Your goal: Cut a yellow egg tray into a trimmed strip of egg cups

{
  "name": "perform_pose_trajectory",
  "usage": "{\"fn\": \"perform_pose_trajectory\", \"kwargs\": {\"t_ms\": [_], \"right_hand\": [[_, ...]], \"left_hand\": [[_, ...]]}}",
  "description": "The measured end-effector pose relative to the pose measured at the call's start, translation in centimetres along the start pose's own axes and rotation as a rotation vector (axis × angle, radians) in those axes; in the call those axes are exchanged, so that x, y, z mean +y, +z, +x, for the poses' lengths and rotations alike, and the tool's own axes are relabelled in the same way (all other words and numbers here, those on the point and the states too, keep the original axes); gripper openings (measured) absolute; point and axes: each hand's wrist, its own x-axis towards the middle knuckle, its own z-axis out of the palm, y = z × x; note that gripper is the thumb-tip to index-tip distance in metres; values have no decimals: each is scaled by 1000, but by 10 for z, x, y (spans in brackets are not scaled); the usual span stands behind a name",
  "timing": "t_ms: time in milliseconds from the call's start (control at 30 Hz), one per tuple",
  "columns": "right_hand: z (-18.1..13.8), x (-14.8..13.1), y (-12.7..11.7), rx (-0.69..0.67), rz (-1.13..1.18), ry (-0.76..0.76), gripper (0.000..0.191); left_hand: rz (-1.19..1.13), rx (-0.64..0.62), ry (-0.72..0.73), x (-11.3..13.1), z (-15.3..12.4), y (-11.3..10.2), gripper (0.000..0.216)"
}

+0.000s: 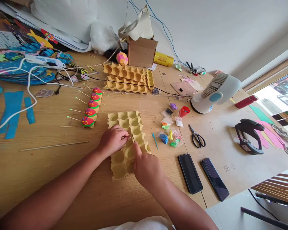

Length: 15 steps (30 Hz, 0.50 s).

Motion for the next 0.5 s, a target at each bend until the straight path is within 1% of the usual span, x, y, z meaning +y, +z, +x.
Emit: {"fn": "perform_pose_trajectory", "kwargs": {"t_ms": [200, 333, 500], "right_hand": [[6, -5, -5, -25, -56, 18, 64], [0, -1, -7, -27, -29, 10, 60], [4, 2, -6, -31, -47, 4, 60]], "left_hand": [[4, 5, 12, -1, 0, 0, 16], [-13, 4, 6, 0, 0, 0, 17], [-17, 9, 11, 0, 1, 0, 17]]}}
